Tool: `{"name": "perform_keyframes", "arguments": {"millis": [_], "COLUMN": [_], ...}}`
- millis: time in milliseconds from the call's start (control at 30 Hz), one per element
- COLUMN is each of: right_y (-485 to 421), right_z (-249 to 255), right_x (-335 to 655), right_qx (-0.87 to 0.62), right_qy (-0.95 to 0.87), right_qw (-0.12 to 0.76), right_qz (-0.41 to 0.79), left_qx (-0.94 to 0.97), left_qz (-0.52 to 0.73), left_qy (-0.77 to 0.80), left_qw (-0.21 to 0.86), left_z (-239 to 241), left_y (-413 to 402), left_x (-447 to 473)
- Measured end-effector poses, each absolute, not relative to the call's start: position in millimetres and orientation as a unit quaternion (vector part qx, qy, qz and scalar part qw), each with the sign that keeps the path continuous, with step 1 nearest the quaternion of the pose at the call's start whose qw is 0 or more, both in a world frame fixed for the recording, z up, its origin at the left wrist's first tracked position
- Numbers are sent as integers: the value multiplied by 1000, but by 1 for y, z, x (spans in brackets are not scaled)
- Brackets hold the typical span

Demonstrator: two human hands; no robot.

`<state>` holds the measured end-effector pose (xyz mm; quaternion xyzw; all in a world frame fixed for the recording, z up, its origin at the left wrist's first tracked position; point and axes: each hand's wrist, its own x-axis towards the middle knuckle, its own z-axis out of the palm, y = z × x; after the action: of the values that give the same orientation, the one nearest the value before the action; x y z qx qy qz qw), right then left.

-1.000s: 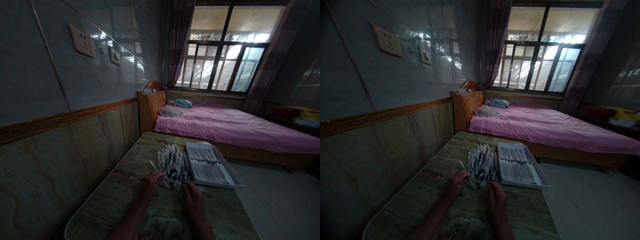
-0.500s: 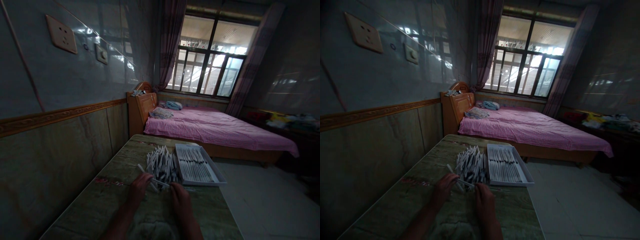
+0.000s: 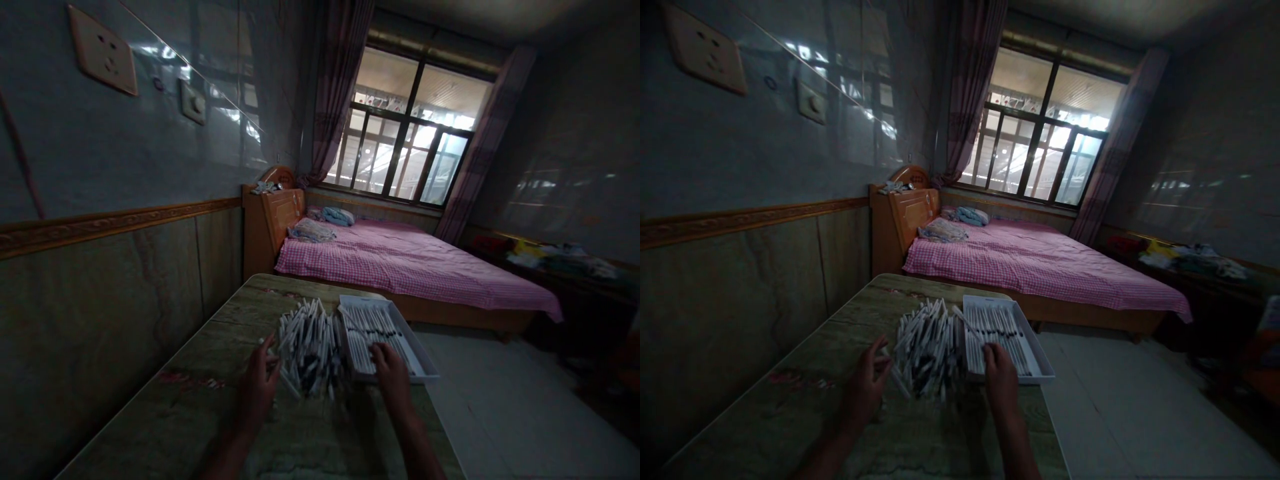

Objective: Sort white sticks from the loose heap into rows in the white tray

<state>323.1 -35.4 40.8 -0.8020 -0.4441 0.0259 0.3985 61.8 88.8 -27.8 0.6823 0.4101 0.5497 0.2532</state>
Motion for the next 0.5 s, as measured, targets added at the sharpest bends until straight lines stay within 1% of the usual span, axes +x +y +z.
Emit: {"name": "perform_keyframes", "arguments": {"millis": [100, 233, 367, 500], "right_y": [-24, -10, 5, 19], "right_z": [58, 60, 53, 46], "right_x": [377, 427, 451, 461], "right_qx": [-850, -908, -939, -952], "right_qy": [-396, -331, -289, -271], "right_qw": [346, 258, 185, 143], "right_qz": [1, -1, -9, -15], "left_qx": [693, 708, 724, 729], "left_qz": [540, 516, 497, 486], "left_qy": [415, 428, 429, 428], "left_qw": [238, 223, 212, 223], "left_z": [-26, -27, -28, -29], "left_y": [90, 91, 91, 91], "left_x": [61, 61, 61, 61]}}
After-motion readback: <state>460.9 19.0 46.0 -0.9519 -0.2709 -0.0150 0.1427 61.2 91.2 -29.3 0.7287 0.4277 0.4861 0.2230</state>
